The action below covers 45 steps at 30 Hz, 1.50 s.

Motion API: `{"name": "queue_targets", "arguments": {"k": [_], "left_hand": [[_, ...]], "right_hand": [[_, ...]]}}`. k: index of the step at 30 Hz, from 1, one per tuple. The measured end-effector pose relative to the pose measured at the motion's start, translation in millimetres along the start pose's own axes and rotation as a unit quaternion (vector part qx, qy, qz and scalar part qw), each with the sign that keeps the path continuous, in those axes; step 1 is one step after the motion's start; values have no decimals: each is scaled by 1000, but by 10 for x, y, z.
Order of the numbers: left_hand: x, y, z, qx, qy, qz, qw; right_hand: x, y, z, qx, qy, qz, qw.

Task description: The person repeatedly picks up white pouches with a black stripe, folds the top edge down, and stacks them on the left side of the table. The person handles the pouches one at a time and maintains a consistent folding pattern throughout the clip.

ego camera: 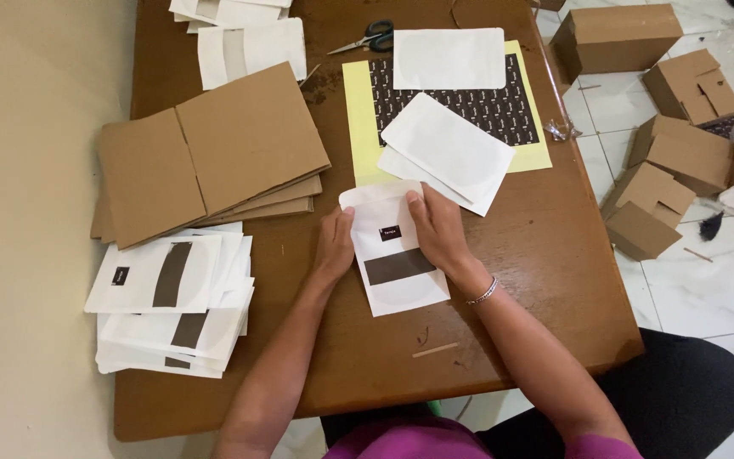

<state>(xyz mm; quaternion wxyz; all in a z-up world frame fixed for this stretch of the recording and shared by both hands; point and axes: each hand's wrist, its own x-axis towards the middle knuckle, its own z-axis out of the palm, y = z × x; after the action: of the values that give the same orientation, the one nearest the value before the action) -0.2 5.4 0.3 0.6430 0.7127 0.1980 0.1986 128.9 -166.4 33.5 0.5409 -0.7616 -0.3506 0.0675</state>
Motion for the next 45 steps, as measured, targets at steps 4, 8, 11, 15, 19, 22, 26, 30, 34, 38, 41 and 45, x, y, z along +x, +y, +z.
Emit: {"name": "queue_targets", "arguments": {"k": [4,8,11,15,19,22,26,30,34,38,41,45], "left_hand": [[37,7,-21,54,5,9,999],[40,12,-36,50,13,3,999],[31,30,-29,35,14,4,999],[46,88,-22,57,9,2,998],[60,-63,-58,43,13,14,999],[28,-42,-10,11,11,28,999],[-34,226,51,29,-26,61,997],[-111,697,73,18,-2,38,999],[-97,800,9,-30,79,8,996],[-206,1202,58,-75,-2,-20,997],[-199,1036,9,18,-57,28,998],[-145,896,158,19,9,35,999]], "right_hand": [[19,-130,-34,85,-15,30,996],[28,-167,-39,179,-45,91,978],[72,-322,-93,185,-61,103,975],[58,-198,-63,180,-74,99,976],[83,-498,-124,200,-69,158,965],[44,-215,-84,152,-40,139,978],[-15,-31,-48,54,24,95,994],[92,-501,-168,83,-27,113,990],[92,-634,-235,73,-125,105,984],[106,-852,-251,105,-66,118,985],[94,-90,-157,146,6,157,977],[134,-551,-241,174,-19,122,977]]}}
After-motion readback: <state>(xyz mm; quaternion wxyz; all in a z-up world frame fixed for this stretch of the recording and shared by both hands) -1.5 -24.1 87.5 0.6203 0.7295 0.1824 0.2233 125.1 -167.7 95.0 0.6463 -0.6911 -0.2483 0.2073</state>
